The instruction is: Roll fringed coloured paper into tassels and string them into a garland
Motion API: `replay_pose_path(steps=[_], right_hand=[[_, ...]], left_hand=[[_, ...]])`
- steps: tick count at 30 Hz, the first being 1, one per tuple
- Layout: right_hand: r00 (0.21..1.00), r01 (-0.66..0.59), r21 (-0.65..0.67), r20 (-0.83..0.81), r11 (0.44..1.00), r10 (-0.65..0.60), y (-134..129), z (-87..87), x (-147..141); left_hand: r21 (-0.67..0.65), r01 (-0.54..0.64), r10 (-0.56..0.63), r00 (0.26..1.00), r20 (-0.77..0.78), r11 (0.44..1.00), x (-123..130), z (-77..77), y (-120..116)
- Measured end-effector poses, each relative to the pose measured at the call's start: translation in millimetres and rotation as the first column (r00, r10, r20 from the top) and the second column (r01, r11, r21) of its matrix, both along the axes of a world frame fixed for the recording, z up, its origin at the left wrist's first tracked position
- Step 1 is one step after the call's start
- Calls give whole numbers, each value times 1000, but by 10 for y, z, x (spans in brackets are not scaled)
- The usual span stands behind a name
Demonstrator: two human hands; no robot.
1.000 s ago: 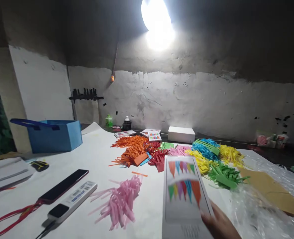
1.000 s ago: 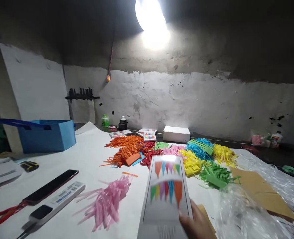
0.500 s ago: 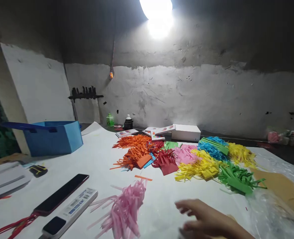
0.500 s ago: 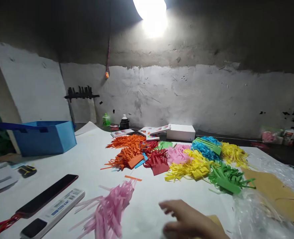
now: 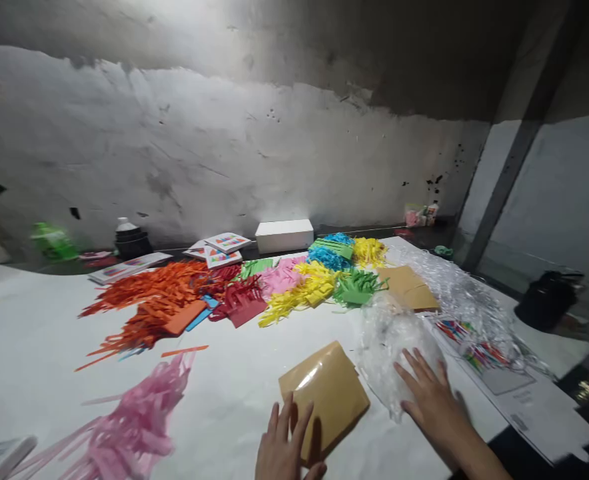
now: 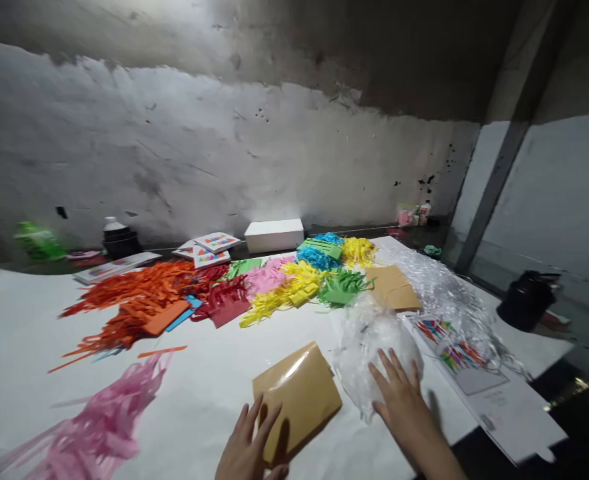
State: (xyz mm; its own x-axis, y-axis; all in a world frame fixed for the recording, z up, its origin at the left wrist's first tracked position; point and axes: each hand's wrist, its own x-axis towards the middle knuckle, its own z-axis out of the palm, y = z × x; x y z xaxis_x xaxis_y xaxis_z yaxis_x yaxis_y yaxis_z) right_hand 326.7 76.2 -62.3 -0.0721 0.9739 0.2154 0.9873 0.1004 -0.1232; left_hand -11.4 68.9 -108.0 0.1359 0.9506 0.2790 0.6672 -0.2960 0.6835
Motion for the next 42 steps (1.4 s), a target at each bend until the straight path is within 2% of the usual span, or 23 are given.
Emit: replay_pose_path(steps=[2, 4, 7, 9, 12, 14, 17, 20, 23, 26, 28, 30, 33, 35, 37, 39, 42], right_hand=[[999, 2, -14, -45, 1000, -3, 75, 75, -24], [998, 13, 6, -64, 1000, -12, 131, 119, -16], [997, 6, 55, -82, 998, -2, 112, 145, 118], [996, 15, 99, -87, 995, -6, 36, 154, 315], [987, 152, 160, -76, 975, -142, -112, 130, 744], [960, 278, 165, -56, 946, -273, -192, 67, 1024], [924, 380, 127, -11, 916, -382, -240, -63, 1255], [913, 404, 101, 25, 909, -408, -221, -130, 1251], [911, 406, 94, 36, 909, -411, -214, -96, 1184], [927, 371, 101, 19, 923, -374, -246, -5, 1112], [952, 305, 116, 2, 945, -307, -255, 80, 1010], [982, 185, 141, -60, 973, -178, -218, 198, 841], [971, -43, 141, -227, 989, 75, -15, 449, 523], [941, -156, 114, -283, 981, 182, 256, 636, 329], [929, -221, 94, -283, 971, 239, 639, 796, 172], [928, -252, 63, -268, 966, 260, 1096, 899, 37], [954, -221, -28, -214, 975, 210, 1768, 925, -167]], left_hand=[[-4, 21, -21, 968, -251, 1000, 262, 29, 248], [14, 7, -2, 924, -381, 1000, 439, 77, 524], [60, -39, 58, 925, -376, 997, 508, 175, 968], [68, -56, 77, 926, -369, 996, 475, 238, 1229], [76, -55, 80, 927, -367, 996, 463, 310, 1471], [107, 6, 32, 937, -349, 994, 569, 355, 1512], [207, 200, -149, 960, -237, 958, 950, 430, 1413], [226, 356, -335, 934, -125, 907, 1459, 486, 1212], [206, 449, -439, 893, -94, 869, 1803, 487, 1033], [187, 480, -475, 877, -75, 857, 1817, 478, 986], [163, 447, -443, 894, -61, 879, 1668, 513, 1069], [127, 375, -369, 927, -69, 918, 1448, 590, 1245], [83, 248, -239, 965, -108, 965, 1124, 708, 1591], [67, 203, -193, 973, -129, 977, 997, 729, 1767], [44, 224, -214, 964, -159, 974, 978, 693, 1828], [22, 288, -279, 942, -184, 957, 1045, 622, 1786], [21, 359, -350, 920, -177, 933, 1158, 535, 1687]])
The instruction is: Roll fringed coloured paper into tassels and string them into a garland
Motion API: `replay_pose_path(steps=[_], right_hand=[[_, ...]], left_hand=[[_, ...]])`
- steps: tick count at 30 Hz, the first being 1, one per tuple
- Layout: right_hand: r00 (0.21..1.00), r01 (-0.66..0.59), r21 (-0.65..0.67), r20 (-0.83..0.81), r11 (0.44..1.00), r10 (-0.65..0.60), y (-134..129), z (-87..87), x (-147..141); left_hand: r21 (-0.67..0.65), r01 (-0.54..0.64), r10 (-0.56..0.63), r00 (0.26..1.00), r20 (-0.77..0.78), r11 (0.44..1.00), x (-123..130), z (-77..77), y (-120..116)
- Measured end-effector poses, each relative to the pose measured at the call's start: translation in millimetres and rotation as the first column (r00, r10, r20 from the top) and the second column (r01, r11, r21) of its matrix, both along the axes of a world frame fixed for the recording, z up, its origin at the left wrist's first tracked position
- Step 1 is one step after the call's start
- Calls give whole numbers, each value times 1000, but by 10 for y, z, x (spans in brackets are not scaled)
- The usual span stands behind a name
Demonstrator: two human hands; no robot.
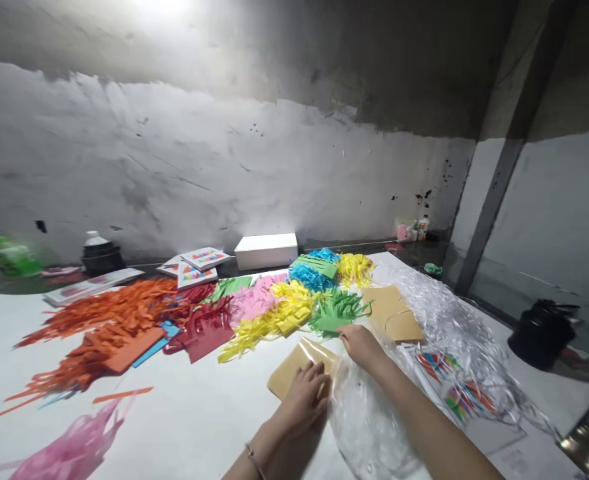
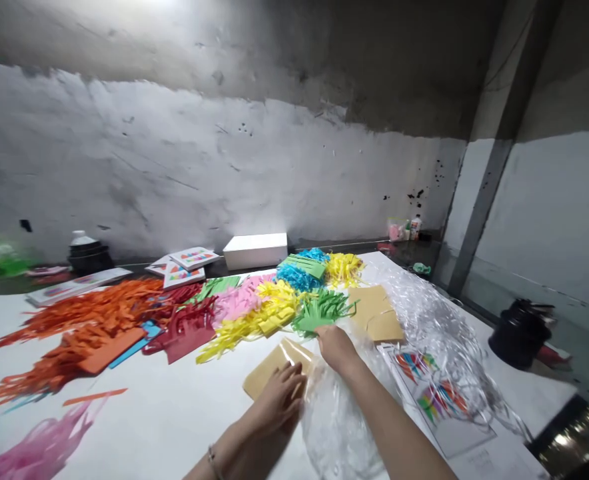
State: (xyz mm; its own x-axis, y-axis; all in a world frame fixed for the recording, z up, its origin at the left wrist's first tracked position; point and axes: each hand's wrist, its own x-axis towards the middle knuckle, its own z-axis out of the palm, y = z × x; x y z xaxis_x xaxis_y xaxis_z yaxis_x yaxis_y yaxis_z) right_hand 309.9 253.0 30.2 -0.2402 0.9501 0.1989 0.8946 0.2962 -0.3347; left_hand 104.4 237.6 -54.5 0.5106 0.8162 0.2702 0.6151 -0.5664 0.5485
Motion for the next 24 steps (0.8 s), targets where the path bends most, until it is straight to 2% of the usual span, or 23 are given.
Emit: replay_pose_path(steps=[3, 7, 10, 12, 14, 17, 19, 21, 24], right_hand=[[993, 69, -79, 103, 995, -60, 476, -70, -190], [977, 114, -91, 191, 989, -95, 834, -61, -251], [971, 130, 0, 205, 992, -127, 1038, 167, -150], [973, 104, 86, 197, 991, -119, 1139, 404, -101], [980, 23, 163, 190, 986, -54, 1179, 660, -119], [973, -179, 236, 186, 955, 137, 1086, 983, -268], [958, -274, 294, 160, 916, 236, 919, 1106, -404], [964, -264, 389, 91, 883, 248, 681, 1117, -546], [972, -172, 509, -51, 843, 229, 240, 888, -797]], left_hand=[[14, -35, 34, 996, 79, 999, -60, 11, 70], [32, -218, 205, 952, 226, 975, -406, 167, 446], [24, -336, 310, 892, 330, 942, -599, 337, 756], [16, -379, 341, 851, 399, 925, -593, 476, 908], [23, -378, 325, 824, 464, 926, -491, 643, 998], [46, -302, 232, 812, 535, 952, -299, 928, 1016], [25, -238, 183, 806, 563, 971, -244, 1097, 956], [-32, -213, 190, 779, 597, 976, -279, 1209, 836], [-149, -218, 262, 710, 654, 964, -440, 1242, 522]])
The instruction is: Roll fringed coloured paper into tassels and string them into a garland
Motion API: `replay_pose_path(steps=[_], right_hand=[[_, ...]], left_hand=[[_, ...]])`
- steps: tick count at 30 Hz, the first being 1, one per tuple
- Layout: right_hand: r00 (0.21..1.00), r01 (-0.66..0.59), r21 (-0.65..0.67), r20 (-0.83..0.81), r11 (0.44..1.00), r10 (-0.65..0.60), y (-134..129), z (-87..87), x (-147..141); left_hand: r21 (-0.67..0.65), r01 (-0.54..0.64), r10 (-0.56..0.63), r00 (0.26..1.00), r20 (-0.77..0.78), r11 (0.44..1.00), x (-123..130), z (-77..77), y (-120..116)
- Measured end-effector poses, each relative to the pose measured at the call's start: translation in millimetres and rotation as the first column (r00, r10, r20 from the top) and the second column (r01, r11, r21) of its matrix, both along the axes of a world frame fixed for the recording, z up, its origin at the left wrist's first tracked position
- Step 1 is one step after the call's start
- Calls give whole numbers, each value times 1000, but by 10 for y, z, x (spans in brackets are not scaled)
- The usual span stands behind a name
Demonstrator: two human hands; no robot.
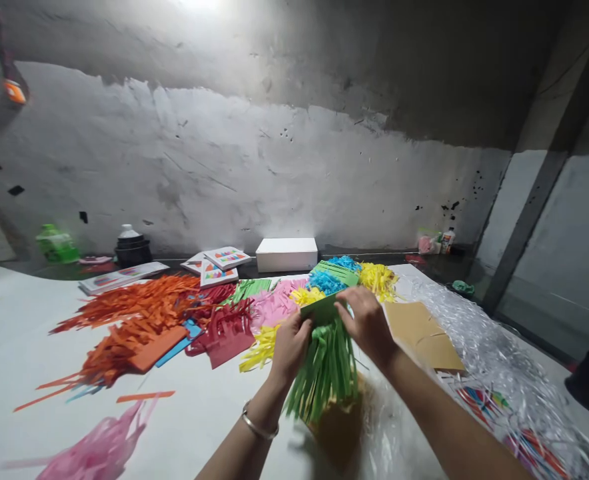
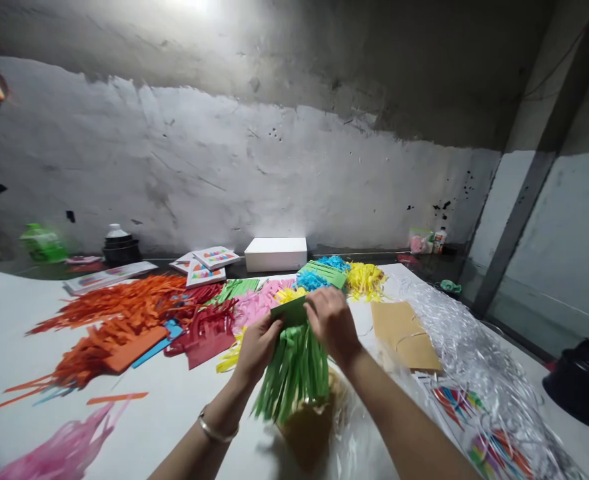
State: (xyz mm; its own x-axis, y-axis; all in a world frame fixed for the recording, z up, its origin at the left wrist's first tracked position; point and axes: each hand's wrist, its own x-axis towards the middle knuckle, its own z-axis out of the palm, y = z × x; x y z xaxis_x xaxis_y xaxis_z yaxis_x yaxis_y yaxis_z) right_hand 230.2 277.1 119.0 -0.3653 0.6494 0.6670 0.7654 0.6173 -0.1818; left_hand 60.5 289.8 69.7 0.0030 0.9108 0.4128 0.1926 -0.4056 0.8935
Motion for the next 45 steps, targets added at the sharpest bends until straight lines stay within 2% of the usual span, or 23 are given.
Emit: replay_pose_path(steps=[4, 7, 10, 14, 18, 24, 30, 36, 39, 42, 45], right_hand=[[987, -137, 7, -86, 991, 137, -585, -576, -396], [975, -150, 9, -165, 989, 150, -919, -919, -607], [962, -193, 3, -196, 981, 190, -1159, -1088, -686], [941, -271, -12, -215, 963, 262, -1400, -1170, -683], [930, -281, -94, -272, 955, 247, -1595, -1209, -687], [928, -267, -172, -312, 948, 205, -1752, -1306, -789], [885, -286, -268, -441, 920, 147, -1797, -1385, -777], [835, -252, -442, -549, 861, -37, -1754, -1348, -725], [822, -256, -526, -559, 811, -104, -1713, -1310, -728], [827, -305, -589, -553, 748, -99, -1665, -1279, -726], [832, -373, -603, -554, 705, -34, -1612, -1258, -702]], left_hand=[[-141, 16, -2, 995, 102, 990, -189, -142, -649], [-312, 122, -34, 961, 274, 942, -256, -275, -1172], [-432, 239, -20, 892, 451, 870, -310, -381, -1585], [-454, 294, -21, 857, 515, 841, -394, -522, -1897], [-455, 339, -40, 835, 549, 824, -462, -721, -2008], [-458, 294, 4, 838, 546, 839, -473, -952, -2083], [-458, 328, -27, 835, 549, 826, -498, -1036, -2125], [-450, 346, -71, 849, 523, 823, -519, -1088, -2128], [-445, 333, -95, 874, 477, 831, -524, -1079, -2117], [-460, 292, -83, 903, 421, 839, -532, -1071, -2102], [-480, 256, -58, 919, 389, 839, -538, -1079, -2092]])
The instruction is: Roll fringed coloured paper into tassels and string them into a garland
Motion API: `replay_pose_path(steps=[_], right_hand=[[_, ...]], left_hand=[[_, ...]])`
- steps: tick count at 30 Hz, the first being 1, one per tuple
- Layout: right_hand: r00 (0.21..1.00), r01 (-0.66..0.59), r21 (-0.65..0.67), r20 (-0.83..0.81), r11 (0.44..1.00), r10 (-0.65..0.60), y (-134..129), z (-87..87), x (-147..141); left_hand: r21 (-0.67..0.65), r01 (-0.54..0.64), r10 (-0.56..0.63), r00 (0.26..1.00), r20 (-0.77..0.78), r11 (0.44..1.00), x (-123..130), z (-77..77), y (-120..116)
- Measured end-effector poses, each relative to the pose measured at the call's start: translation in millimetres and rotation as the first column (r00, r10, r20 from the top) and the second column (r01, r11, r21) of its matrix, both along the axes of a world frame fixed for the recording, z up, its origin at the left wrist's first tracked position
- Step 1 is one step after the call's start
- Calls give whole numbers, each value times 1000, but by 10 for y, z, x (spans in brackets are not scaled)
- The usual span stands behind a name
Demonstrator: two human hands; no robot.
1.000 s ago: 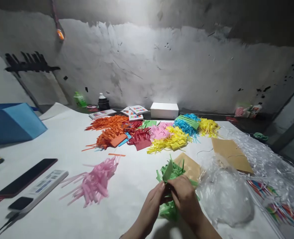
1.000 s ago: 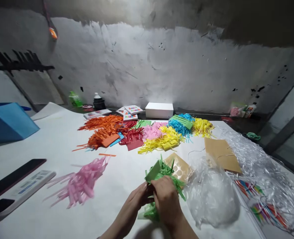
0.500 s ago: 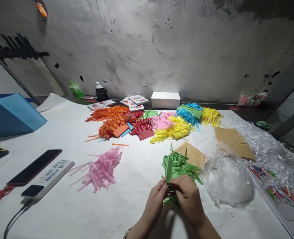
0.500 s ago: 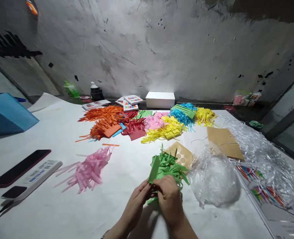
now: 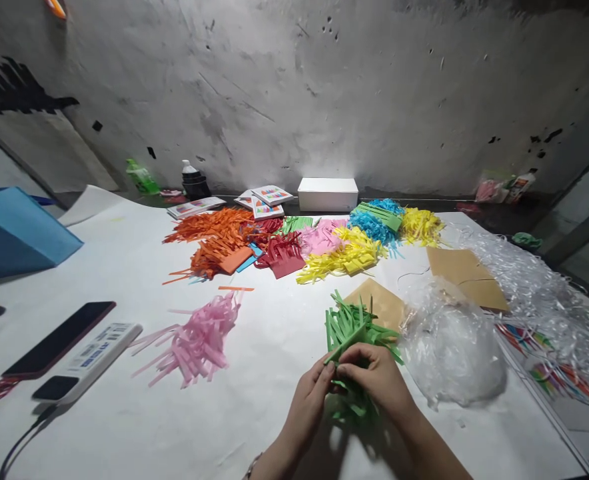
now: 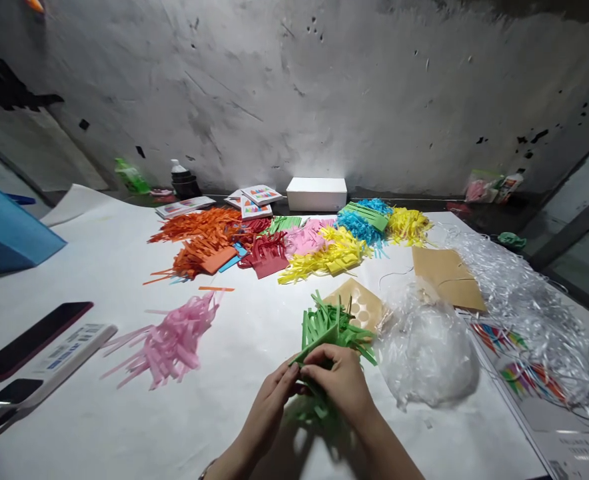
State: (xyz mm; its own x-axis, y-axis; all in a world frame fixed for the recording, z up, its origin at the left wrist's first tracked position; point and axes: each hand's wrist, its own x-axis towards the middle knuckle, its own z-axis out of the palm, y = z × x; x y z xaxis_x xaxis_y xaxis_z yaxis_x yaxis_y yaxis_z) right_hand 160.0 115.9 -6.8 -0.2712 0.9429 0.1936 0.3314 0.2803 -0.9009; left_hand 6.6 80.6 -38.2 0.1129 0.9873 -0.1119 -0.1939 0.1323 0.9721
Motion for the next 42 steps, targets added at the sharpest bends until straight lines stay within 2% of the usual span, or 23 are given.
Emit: replay_pose_path(steps=[4, 8, 10, 14, 16, 19, 22, 24, 26, 30, 34, 38, 42], right_hand=[[997, -68, 120, 36, 990, 64, 16, 23, 36], [987, -103, 297, 150, 949, 60, -83, 11, 15], [969, -96, 400, 248, 912, -7, -146, -20, -12], [893, -86, 619, 395, 780, -215, -212, -95, -40], [901, -68, 628, 373, 775, -223, -209, -109, -26], [947, -48, 542, 291, 839, -134, -187, -87, 11], [986, -3, 388, 154, 922, -62, -157, -41, 34], [998, 37, 260, 37, 965, -48, -135, -14, 37], [997, 65, 154, -53, 986, -57, -111, 4, 38], [990, 51, 13, -136, 999, -49, -59, 13, 58], [973, -37, -120, -231, 992, 8, -12, 16, 102], [959, -104, -200, -281, 974, 45, 10, 10, 147], [966, -78, -249, -257, 965, 11, 4, -17, 168]], left_hand=[[-15, -22, 22, 1000, -18, 1000, 16, -20, -2], [-48, -37, 39, 999, 27, 998, 55, -13, -16], [-48, -46, 49, 997, 55, 998, 73, -5, -24], [-42, 24, -21, 998, 66, 999, 93, -10, -40], [-38, 41, -39, 998, 50, 998, 95, -15, -48], [-17, 32, -32, 999, 18, 999, 86, -8, -55], [3, 31, -31, 999, 10, 1000, 74, 8, -53], [12, 29, -29, 1000, 13, 1000, 70, 10, -49], [14, 25, -25, 1000, 4, 1000, 68, 2, -47], [3, 14, -14, 999, -40, 1000, 59, -19, -45], [22, 0, 2, 996, -90, 1000, 42, 19, -39], [95, 17, 0, 985, -172, 995, 38, 117, -26], [159, 28, 10, 973, -230, 987, 50, 188, -19]])
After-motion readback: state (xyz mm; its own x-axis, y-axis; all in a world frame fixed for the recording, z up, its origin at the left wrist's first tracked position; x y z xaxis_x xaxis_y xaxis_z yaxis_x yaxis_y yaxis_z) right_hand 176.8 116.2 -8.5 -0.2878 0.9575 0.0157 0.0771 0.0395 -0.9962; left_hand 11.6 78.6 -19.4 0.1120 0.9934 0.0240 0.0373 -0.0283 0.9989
